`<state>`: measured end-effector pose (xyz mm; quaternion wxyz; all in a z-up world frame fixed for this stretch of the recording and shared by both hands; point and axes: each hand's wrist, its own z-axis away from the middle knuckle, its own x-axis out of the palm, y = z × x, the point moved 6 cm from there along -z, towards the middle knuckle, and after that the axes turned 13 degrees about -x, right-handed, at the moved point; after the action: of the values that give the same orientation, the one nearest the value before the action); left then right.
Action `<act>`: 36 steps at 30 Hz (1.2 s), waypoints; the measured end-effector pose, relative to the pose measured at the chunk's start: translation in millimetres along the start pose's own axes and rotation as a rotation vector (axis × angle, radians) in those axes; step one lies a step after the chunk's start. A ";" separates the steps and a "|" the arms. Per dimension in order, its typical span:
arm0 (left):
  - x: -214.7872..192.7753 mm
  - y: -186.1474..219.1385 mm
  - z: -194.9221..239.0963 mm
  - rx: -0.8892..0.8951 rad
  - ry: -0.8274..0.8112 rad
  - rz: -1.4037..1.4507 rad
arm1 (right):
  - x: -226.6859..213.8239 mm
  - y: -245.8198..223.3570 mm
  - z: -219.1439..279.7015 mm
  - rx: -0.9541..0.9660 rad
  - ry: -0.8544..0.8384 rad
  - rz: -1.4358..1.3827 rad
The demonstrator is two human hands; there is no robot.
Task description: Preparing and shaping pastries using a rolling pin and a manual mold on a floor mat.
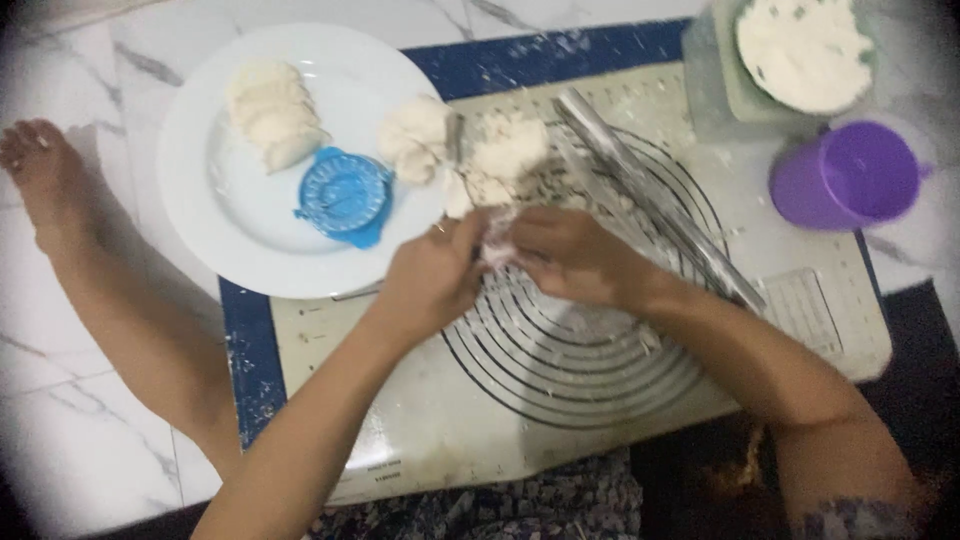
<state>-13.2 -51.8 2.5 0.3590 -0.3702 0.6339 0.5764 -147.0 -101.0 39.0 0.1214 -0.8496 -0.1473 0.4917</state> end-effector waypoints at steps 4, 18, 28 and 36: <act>7.8 -6.0 -2.4 0.014 0.048 -0.069 | 1.6 4.3 4.5 -0.080 -0.080 0.213; -7.6 10.4 14.0 0.129 0.182 -0.063 | 10.0 12.6 27.3 -0.041 -0.119 -0.067; 0.0 7.0 12.0 0.136 0.320 -0.159 | -3.9 2.2 30.6 -0.150 -0.117 0.121; -0.5 9.9 16.3 0.131 0.333 -0.107 | -4.5 4.8 32.8 -0.149 -0.105 0.097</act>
<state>-21.3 -34.9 6.3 0.3026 -0.4697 0.7001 0.4446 -177.1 -105.1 24.9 0.0259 -0.8354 -0.1483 0.5287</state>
